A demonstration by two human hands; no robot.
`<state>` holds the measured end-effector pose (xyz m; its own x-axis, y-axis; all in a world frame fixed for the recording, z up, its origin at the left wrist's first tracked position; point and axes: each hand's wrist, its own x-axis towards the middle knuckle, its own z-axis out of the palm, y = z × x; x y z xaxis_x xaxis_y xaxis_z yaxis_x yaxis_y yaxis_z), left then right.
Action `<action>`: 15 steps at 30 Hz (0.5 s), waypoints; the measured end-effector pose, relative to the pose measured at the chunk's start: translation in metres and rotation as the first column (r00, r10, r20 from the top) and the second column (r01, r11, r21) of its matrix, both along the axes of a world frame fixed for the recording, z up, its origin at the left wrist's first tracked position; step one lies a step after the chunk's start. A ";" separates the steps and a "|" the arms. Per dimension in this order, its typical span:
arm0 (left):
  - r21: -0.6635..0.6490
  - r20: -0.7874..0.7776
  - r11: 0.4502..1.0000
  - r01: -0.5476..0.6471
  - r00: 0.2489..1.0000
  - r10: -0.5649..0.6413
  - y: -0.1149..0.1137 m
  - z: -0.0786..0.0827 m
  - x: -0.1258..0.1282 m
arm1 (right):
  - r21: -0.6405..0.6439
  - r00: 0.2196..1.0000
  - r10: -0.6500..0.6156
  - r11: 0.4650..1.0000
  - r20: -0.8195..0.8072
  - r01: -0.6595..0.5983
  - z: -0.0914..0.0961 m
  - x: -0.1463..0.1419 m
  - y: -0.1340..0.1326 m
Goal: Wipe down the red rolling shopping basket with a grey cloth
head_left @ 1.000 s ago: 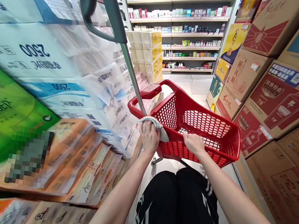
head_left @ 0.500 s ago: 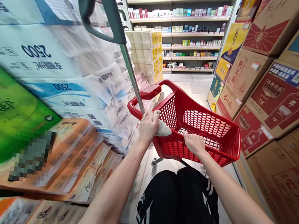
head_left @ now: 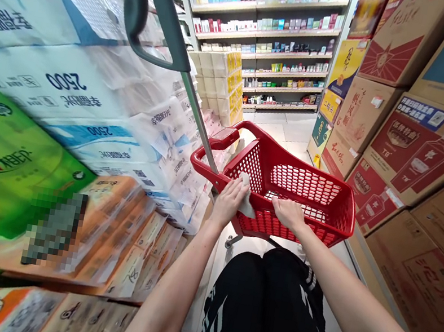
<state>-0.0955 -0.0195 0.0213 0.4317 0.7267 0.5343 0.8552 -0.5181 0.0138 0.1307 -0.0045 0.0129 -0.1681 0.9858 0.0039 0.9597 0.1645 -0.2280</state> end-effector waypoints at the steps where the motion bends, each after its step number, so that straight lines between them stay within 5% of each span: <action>1: -0.001 0.048 1.000 -0.017 0.999 0.017 -0.004 0.000 -0.010 | -0.009 1.000 -0.003 1.000 0.000 0.003 0.001 -0.001 0.000; 4: -0.032 0.250 0.995 -0.099 0.963 0.104 -0.018 -0.013 -0.035 | -0.016 1.000 -0.004 1.000 -0.004 0.004 0.003 -0.002 -0.001; 6: -0.099 0.429 0.966 -0.239 0.866 0.258 -0.026 -0.027 -0.049 | -0.010 1.000 -0.004 1.000 -0.003 0.004 0.003 -0.001 -0.001; 9: -0.265 0.631 0.798 -0.541 0.528 0.568 -0.030 -0.045 -0.068 | 0.002 1.000 -0.010 1.000 -0.002 0.010 0.001 -0.001 0.000; 11: -0.349 0.699 0.669 -0.656 0.293 0.652 -0.025 -0.051 -0.077 | 0.008 1.000 -0.016 1.000 -0.005 0.016 -0.001 0.000 0.001; 13: -0.385 0.751 0.609 -0.694 0.148 0.644 -0.013 -0.050 -0.081 | 0.014 1.000 -0.018 1.000 -0.006 0.018 -0.003 0.000 0.002; 15: -0.394 0.788 0.606 -0.691 0.086 0.610 0.004 -0.047 -0.075 | 0.021 1.000 -0.019 1.000 -0.002 0.019 -0.004 -0.001 0.002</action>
